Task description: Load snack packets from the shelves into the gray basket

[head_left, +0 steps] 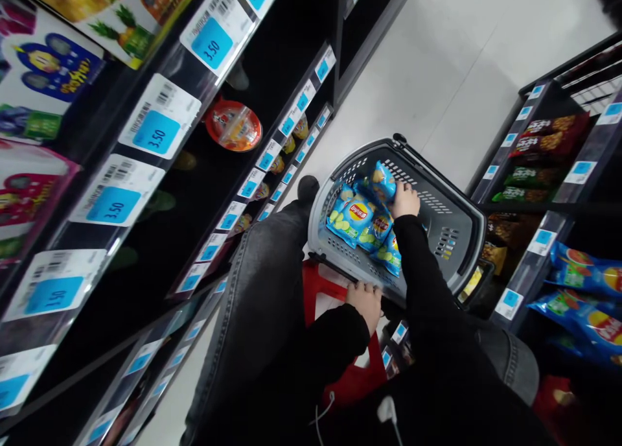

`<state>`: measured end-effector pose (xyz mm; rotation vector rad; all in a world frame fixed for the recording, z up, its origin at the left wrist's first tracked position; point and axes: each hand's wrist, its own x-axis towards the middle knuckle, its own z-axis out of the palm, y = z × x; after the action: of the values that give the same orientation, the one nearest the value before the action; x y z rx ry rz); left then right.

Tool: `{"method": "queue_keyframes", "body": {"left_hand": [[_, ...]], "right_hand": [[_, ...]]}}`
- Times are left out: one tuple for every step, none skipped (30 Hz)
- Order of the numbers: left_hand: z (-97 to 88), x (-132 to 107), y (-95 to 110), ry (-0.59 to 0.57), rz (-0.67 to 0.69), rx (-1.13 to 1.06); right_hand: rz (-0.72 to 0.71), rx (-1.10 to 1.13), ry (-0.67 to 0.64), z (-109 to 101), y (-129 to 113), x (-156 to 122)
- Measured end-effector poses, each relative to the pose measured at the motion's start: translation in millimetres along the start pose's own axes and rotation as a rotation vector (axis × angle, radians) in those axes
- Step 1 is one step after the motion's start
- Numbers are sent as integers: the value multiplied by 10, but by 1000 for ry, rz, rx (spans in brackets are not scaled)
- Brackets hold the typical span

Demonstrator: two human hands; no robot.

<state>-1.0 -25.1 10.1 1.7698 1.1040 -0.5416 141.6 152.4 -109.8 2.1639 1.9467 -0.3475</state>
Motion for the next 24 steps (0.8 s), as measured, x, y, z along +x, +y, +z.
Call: {"method": "queue_keyframes", "body": {"left_hand": [[2, 2, -1, -5, 3, -7], [2, 5, -2, -13, 2, -15], [0, 8, -3, -23, 0, -23], [-3, 11, -5, -31, -4, -30], [-7, 15, -7, -38, -6, -37], [-12, 19, -8, -42, -6, -43], [-16, 24, -9, -45, -7, -48], [-19, 30, -9, -51, -5, -50], [-20, 36, -8, -60, -3, -49], [-18, 41, -5, -71, -2, -46], [-15, 45, -2, -85, 0, -44], [-9, 48, 2, -95, 1, -43], [-1, 50, 6, -101, -1, -41], [6, 51, 9, -103, -6, -39], [12, 52, 11, -102, -11, -36], [14, 54, 11, -95, -11, -34], [12, 58, 9, -80, -5, -32], [5, 64, 5, -62, 0, -30], [-8, 71, 0, -51, 7, -28], [-26, 76, -7, -42, 13, -22], [-46, 79, -14, -39, 17, -10], [-65, 79, -23, -44, 20, 12], [-80, 77, -36, -51, 23, 40], [-88, 79, -57, -46, 36, 77]], "right_hand": [[-36, -51, -2, 25, 0, 72], [-81, -86, -4, 81, -22, 137], [-130, -110, -4, 160, -57, 196], [-183, -125, -7, 253, -99, 248], [-231, -133, -18, 350, -141, 293], [-265, -134, -37, 446, -178, 332], [-273, -128, -58, 533, -208, 365], [-250, -117, -73, 610, -229, 393], [-205, -104, -81, 674, -242, 416], [-154, -91, -81, 726, -249, 433], [-113, -83, -74, 766, -253, 445], [-92, -78, -65, 796, -254, 451], [-88, -76, -62, 816, -255, 452], [-98, -73, -66, 826, -255, 447], [-113, -69, -77, 822, -252, 438], [-126, -66, -90, 802, -244, 422], [-141, -62, -102, 763, -229, 401], [-160, -59, -113, 701, -202, 372], [-182, -58, -123, 611, -159, 332], [-203, -59, -137, 492, -97, 276], [-225, -63, -158, 343, -15, 203], [-253, -67, -180, 166, 88, 109], [-281, -74, -200, -37, 211, -4], [-301, -87, -210, -260, 352, -133]]}}
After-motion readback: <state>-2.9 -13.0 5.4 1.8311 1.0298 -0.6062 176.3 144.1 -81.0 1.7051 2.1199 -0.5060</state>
